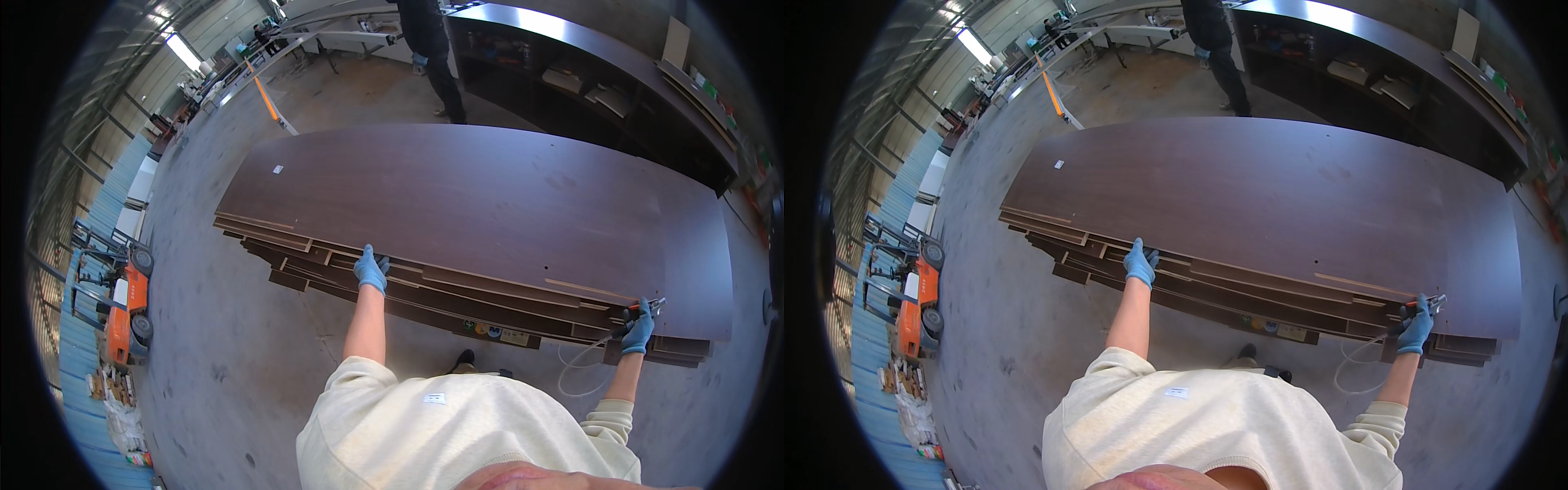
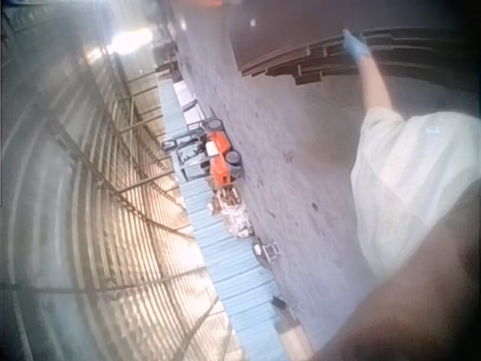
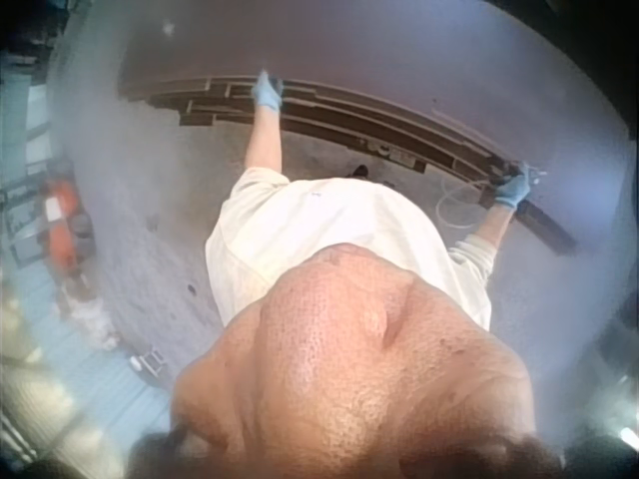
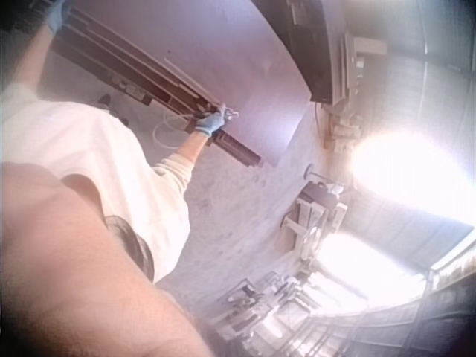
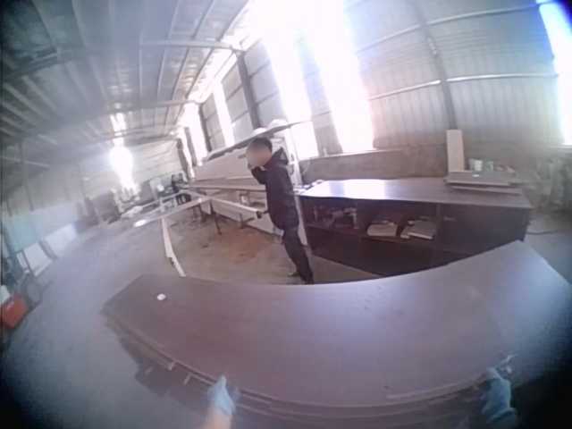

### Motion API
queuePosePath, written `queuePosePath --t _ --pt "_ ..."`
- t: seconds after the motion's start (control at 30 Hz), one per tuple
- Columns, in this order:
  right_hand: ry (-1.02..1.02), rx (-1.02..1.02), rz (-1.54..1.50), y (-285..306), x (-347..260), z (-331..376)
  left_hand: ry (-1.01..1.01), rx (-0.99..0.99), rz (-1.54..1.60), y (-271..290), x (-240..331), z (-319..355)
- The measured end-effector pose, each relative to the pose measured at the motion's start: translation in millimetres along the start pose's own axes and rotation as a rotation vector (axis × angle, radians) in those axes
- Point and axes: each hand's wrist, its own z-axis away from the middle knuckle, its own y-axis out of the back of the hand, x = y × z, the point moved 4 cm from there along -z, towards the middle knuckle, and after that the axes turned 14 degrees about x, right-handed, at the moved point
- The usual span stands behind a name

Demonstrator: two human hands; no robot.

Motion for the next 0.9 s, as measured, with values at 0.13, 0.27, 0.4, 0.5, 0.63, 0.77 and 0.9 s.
queuePosePath --t 0.13,0.27,0.4,0.5,0.63,0.77,0.9 --pt "-0.031 -0.019 0.061 4.1 2.8 38.6 -0.137 -0.039 0.012 25.0 -25.6 22.1" --pt "-0.099 -0.2 0.084 7.3 2.9 81.6 -0.144 -0.107 -0.11 58.3 -69.5 55.4" --pt "-0.156 -0.302 0.192 6.3 5.8 123.6 -0.025 -0.215 -0.216 84.9 -121.8 104.4" --pt "-0.192 -0.387 0.311 -0.8 15.5 159.5 0.018 -0.322 -0.277 95.2 -155.8 157.0" --pt "-0.283 -0.541 0.436 -8.0 32.6 207.4 0.13 -0.656 -0.487 101.6 -190.5 237.7" --pt "-0.255 -0.678 0.396 -13.6 32.6 233.4 0.126 -0.913 -0.659 95.1 -205.3 290.3" --pt "-0.257 -0.635 0.518 -1.8 21.2 235.2 0.112 -0.991 -0.768 91.5 -209.7 309.6"
